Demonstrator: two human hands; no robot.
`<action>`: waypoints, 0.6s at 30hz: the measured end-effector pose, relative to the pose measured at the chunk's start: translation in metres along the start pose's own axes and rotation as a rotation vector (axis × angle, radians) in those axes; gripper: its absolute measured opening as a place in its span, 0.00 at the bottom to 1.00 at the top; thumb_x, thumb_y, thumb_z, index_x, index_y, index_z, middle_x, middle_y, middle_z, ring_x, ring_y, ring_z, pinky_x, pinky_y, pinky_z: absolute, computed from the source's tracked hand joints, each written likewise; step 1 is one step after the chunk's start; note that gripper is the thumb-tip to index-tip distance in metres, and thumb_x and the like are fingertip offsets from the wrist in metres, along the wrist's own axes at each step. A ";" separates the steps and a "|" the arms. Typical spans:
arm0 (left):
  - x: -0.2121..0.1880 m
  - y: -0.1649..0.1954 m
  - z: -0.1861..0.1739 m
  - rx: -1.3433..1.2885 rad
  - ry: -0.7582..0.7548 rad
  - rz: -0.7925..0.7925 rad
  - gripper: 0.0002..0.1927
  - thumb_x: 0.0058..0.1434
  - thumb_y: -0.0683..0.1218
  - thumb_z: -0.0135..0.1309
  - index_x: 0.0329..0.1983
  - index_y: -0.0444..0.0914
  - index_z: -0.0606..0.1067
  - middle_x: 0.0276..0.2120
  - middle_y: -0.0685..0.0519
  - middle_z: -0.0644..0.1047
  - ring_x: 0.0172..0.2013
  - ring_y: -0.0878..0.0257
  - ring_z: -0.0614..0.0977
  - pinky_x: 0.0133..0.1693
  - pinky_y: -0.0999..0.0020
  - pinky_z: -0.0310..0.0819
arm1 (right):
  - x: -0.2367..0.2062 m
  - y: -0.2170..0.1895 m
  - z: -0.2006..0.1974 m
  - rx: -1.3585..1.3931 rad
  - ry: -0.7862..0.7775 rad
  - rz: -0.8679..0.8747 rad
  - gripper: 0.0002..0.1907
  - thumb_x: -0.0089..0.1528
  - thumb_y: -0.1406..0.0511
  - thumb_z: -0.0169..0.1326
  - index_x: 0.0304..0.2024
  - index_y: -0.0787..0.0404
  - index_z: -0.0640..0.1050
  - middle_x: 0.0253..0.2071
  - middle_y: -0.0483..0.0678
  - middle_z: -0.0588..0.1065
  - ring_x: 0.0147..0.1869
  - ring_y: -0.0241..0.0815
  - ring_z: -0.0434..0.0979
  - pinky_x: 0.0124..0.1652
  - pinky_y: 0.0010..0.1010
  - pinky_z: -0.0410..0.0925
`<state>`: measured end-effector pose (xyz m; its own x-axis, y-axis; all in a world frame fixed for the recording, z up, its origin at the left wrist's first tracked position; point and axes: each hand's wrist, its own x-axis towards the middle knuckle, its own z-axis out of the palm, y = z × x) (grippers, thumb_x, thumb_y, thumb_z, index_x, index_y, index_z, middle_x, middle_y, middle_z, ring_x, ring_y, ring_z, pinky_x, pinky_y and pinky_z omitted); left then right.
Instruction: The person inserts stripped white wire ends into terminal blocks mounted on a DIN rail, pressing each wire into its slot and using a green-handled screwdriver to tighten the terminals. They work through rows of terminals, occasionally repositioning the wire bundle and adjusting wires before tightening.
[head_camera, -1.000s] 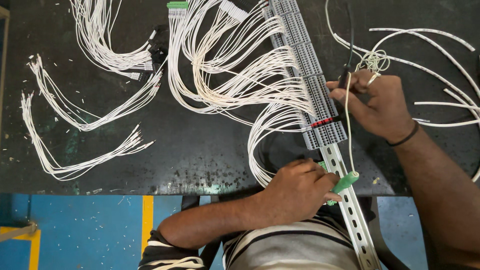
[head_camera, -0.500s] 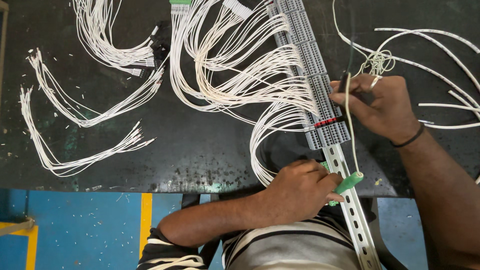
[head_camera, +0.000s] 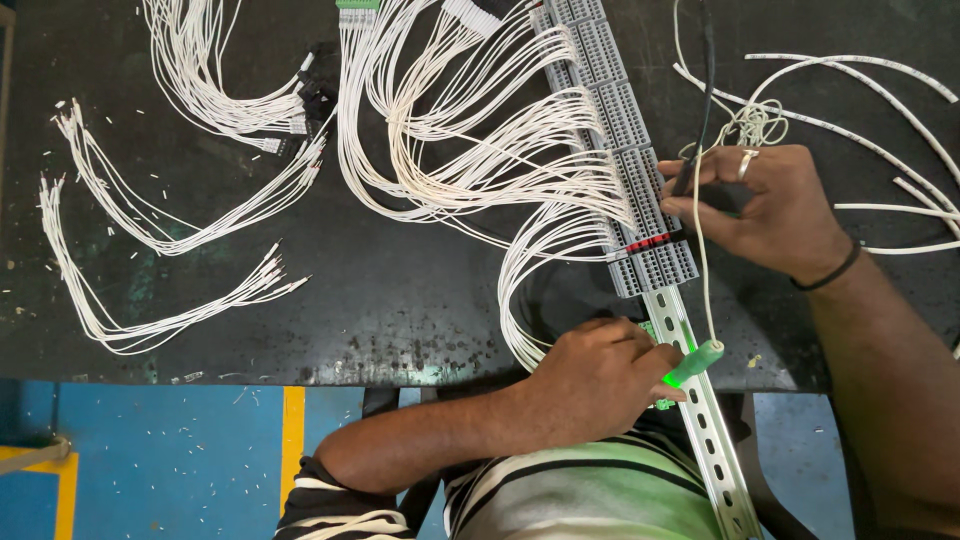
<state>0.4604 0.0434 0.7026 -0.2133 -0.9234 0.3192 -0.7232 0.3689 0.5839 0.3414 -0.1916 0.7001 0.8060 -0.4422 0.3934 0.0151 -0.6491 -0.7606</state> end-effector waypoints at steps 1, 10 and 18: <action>0.000 -0.001 0.001 -0.002 -0.001 -0.001 0.18 0.65 0.53 0.59 0.50 0.35 0.77 0.37 0.49 0.81 0.42 0.55 0.83 0.45 0.60 0.79 | -0.001 0.002 0.001 -0.018 0.001 -0.002 0.11 0.60 0.72 0.67 0.34 0.68 0.75 0.39 0.53 0.81 0.57 0.45 0.85 0.47 0.28 0.77; 0.008 -0.008 0.013 -0.063 -0.067 -0.059 0.16 0.64 0.53 0.61 0.44 0.36 0.77 0.39 0.48 0.82 0.45 0.53 0.84 0.50 0.58 0.78 | -0.008 0.023 -0.001 -0.094 -0.016 0.001 0.13 0.57 0.70 0.69 0.34 0.66 0.75 0.41 0.53 0.82 0.58 0.45 0.84 0.46 0.29 0.76; 0.011 -0.002 0.017 -0.019 -0.018 -0.021 0.16 0.62 0.53 0.61 0.43 0.37 0.77 0.38 0.49 0.82 0.46 0.55 0.84 0.56 0.51 0.76 | -0.013 0.025 -0.005 -0.101 -0.013 0.008 0.14 0.57 0.69 0.69 0.34 0.66 0.74 0.42 0.53 0.82 0.56 0.44 0.84 0.45 0.29 0.76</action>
<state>0.4488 0.0302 0.6922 -0.2102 -0.9326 0.2933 -0.7153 0.3512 0.6041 0.3286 -0.2054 0.6784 0.8133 -0.4402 0.3804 -0.0507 -0.7050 -0.7074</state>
